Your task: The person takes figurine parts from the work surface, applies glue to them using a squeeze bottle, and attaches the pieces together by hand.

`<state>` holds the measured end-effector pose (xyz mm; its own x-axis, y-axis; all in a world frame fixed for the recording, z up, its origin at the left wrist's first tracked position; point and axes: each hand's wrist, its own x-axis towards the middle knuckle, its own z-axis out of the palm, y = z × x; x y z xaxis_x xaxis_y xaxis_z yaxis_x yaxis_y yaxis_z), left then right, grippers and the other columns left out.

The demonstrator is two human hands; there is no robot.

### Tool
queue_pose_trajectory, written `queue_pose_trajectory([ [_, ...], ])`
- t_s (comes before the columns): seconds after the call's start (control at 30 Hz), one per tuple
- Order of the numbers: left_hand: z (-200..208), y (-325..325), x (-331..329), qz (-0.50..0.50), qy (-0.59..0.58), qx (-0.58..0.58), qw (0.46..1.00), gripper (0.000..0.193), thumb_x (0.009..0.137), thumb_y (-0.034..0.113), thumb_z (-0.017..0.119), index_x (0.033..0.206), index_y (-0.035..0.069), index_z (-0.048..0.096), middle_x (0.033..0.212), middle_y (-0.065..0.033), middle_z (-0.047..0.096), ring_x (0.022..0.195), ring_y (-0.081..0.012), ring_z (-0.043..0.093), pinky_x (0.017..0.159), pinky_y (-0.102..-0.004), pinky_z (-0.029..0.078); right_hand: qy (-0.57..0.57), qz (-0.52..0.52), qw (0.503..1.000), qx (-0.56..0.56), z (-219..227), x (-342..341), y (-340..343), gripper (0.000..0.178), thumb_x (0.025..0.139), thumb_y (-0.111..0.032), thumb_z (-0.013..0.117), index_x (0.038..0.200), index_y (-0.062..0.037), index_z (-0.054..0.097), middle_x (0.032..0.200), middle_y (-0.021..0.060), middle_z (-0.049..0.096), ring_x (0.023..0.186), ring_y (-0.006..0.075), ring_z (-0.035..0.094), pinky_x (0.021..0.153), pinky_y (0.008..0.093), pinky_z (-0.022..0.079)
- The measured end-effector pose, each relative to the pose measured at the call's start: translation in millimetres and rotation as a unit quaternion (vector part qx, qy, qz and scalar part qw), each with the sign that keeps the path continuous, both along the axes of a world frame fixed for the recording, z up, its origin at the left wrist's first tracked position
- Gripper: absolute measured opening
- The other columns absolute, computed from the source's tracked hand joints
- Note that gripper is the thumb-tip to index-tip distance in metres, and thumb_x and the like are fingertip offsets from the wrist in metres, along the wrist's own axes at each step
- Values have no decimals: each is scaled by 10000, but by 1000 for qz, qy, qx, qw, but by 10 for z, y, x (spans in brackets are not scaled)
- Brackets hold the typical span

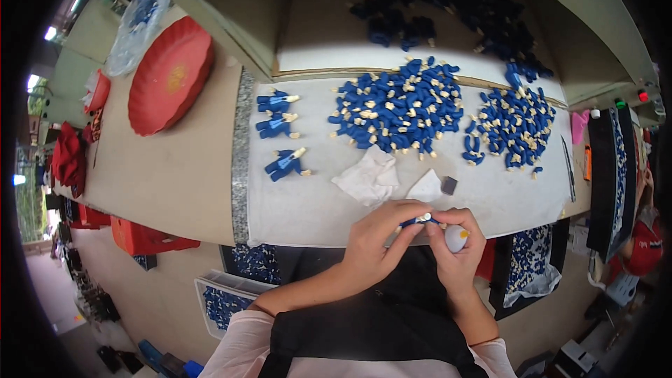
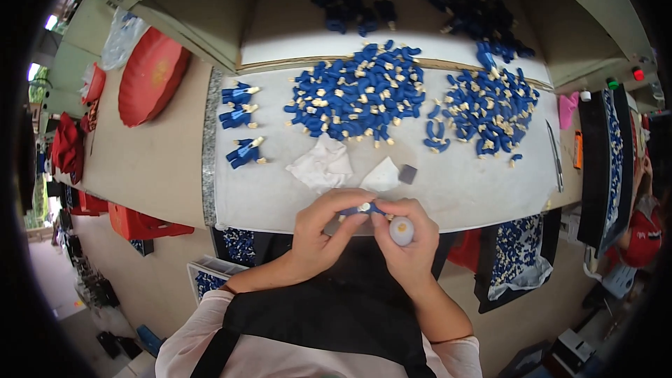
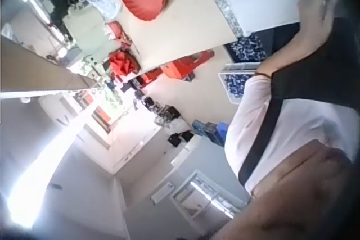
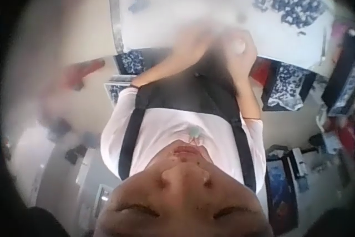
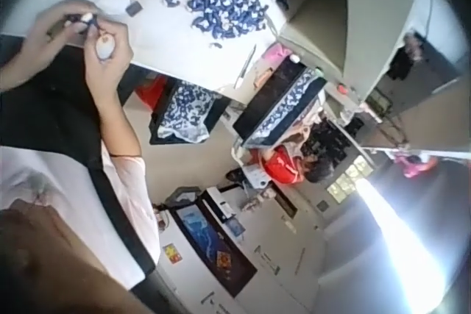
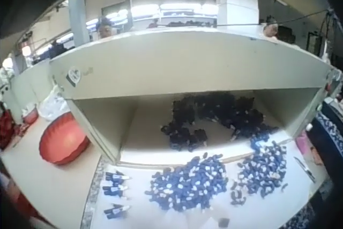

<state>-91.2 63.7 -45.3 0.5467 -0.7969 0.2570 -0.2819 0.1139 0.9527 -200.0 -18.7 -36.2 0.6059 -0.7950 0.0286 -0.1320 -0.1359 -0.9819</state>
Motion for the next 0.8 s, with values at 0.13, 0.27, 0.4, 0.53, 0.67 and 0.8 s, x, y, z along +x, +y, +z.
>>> queue_pose_trajectory([
  [0.13, 32, 121, 127, -19, 12, 13, 1000, 241, 741, -30, 553, 979, 8, 544, 965, -115, 570, 882, -191, 544, 736, -256, 419, -5, 34, 999, 20, 72, -5, 2, 193, 693, 24, 613, 879, -12, 580, 707, 42, 570, 642, 81, 511, 579, 196, 395],
  [0.27, 111, 327, 500, 40, -78, 108, 990, 185, 699, 23, 599, 883, 36, 586, 844, -95, 588, 760, -236, 544, 664, -293, 413, 20, 12, 999, 22, 47, -131, -99, 247, 689, 18, 615, 931, -21, 584, 707, 38, 566, 653, 77, 512, 590, 193, 396],
  [0.4, 165, 577, 869, 79, -226, 179, 954, 161, 656, -20, 597, 809, 32, 594, 782, -99, 586, 740, -256, 532, 672, -312, 403, 45, -33, 998, 29, 59, -266, -259, 195, 708, -3, 608, 901, -21, 584, 714, 40, 574, 651, 72, 518, 594, 190, 402],
  [0.53, 160, 566, 964, 92, -275, 217, 932, 190, 641, -36, 597, 824, 15, 580, 784, -100, 550, 750, -248, 516, 663, -308, 400, 52, -61, 996, 35, 35, -418, -348, 174, 710, -18, 613, 882, -21, 583, 718, 37, 582, 653, 73, 524, 598, 191, 406],
  [0.67, 153, 511, 976, 101, -338, 200, 914, 232, 643, -30, 603, 869, 15, 571, 827, -110, 534, 781, -255, 509, 686, -309, 403, 60, -75, 995, 34, -2, -526, -382, 164, 710, -20, 612, 872, -23, 583, 722, 39, 584, 659, 77, 528, 610, 193, 408],
  [0.8, 118, 556, 1041, 130, -376, 129, 908, 298, 637, 35, 637, 926, 30, 566, 935, -118, 534, 871, -283, 499, 766, -344, 393, 59, -74, 995, 35, -55, -577, -399, 155, 715, -20, 608, 868, -20, 583, 725, 38, 585, 669, 76, 529, 617, 196, 408],
])
